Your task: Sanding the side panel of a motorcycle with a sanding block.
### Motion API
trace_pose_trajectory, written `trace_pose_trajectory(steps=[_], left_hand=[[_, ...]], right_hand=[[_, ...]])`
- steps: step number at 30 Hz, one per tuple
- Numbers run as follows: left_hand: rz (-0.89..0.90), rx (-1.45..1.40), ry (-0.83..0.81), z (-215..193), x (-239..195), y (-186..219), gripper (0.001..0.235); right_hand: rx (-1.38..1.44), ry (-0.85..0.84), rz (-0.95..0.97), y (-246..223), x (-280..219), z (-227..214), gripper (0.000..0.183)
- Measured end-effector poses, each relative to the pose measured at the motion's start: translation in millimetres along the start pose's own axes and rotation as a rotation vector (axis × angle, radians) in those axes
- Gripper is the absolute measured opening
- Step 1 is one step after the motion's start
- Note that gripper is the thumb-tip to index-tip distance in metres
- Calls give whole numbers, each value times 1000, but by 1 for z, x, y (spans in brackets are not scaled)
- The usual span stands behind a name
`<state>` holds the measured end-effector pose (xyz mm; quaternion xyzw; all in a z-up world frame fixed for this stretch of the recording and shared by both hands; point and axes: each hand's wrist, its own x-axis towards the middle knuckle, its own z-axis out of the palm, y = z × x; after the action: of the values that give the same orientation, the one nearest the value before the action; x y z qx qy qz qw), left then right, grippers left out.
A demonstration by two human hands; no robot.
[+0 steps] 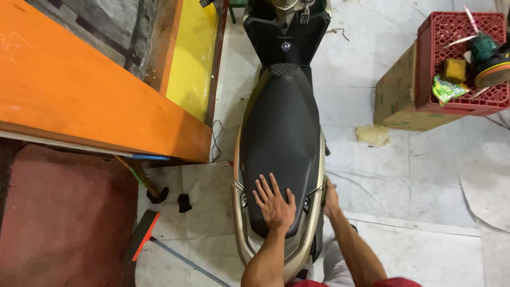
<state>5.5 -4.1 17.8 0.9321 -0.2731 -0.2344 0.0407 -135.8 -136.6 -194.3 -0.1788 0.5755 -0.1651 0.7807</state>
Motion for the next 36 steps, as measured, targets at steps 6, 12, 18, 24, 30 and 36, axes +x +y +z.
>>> trace_pose_trajectory(steps=[6, 12, 18, 24, 30, 36], left_hand=[[18, -39, 61, 5, -4, 0, 77], [28, -46, 86, 4, -2, -1, 77], [19, -13, 84, 13, -2, -2, 77], [26, -17, 98, 11, 3, -2, 77], [2, -38, 87, 6, -2, -2, 77], [31, -55, 100, 4, -1, -2, 78]], right_hand=[[-187, 40, -380, -14, -42, 29, 45], [-232, 188, -411, 66, -123, 0, 55], [-136, 323, -97, 117, -164, -19, 53], [6, 149, 87, 58, -87, -14, 65], [-409, 69, -503, -34, -21, 30, 45], [-414, 56, -499, -37, -18, 27, 45]])
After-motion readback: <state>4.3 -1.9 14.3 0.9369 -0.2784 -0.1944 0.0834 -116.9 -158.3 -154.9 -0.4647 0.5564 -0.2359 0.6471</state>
